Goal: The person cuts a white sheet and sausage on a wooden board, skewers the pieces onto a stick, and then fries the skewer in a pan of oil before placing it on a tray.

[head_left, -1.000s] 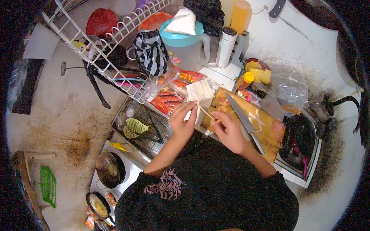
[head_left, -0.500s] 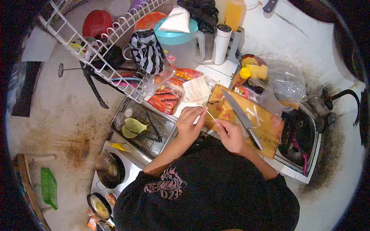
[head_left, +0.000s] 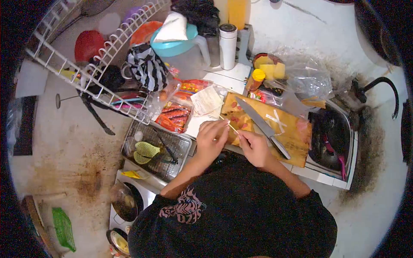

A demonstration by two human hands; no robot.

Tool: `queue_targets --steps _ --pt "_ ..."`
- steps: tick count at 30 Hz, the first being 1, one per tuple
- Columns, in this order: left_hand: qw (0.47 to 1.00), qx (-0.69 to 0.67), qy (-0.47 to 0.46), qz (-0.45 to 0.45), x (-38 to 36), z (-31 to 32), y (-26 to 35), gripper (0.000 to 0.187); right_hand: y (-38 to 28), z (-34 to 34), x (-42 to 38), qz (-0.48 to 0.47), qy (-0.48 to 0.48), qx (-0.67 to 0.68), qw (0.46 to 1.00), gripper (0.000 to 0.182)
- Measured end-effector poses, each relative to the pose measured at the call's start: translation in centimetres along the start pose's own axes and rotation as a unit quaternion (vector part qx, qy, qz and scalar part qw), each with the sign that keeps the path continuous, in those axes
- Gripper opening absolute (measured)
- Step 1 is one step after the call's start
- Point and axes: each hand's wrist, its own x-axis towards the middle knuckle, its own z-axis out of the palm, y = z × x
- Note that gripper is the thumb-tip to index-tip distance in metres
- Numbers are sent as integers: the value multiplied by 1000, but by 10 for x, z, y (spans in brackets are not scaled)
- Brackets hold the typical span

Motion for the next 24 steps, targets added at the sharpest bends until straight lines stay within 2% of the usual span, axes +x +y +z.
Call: queue_targets --steps 3,5,7,8,9,12,13,15,17,19,22,24 --pt "999 3 -23 -31 -1 4 -8 28 27 -17 -7 -32 71 -57 995 16" --pt "998 16 -27 -54 2 4 -11 26 73 -37 -11 -63 121 -145 980 17" --pt "994 27 -70 -79 2 9 -25 24 97 -71 -15 59 95 -288 951 20" --pt "991 33 -92 -92 1 14 -34 23 115 -83 -23 60 128 -300 943 20" --pt "989 50 -118 -69 1 19 -42 21 137 -91 -29 59 161 -312 934 21" --pt "985 61 -157 -28 2 44 -56 19 162 -103 -38 38 231 -320 918 20" --pt "982 58 -172 -44 5 49 -51 20 166 -106 -39 29 250 -317 914 19" --pt "975 52 -203 -77 11 60 -37 20 169 -106 -34 48 230 -434 870 17" --pt "974 72 -207 -55 10 71 -43 19 165 -103 -30 66 200 -470 857 16" --pt "972 78 -217 -44 8 78 -52 19 144 -98 -26 83 164 -428 885 15" --pt "968 69 -236 -55 8 77 -55 18 147 -81 -16 -14 202 -329 922 16" --pt "966 66 -239 -69 10 73 -51 18 147 -74 -4 -5 210 -296 932 17"
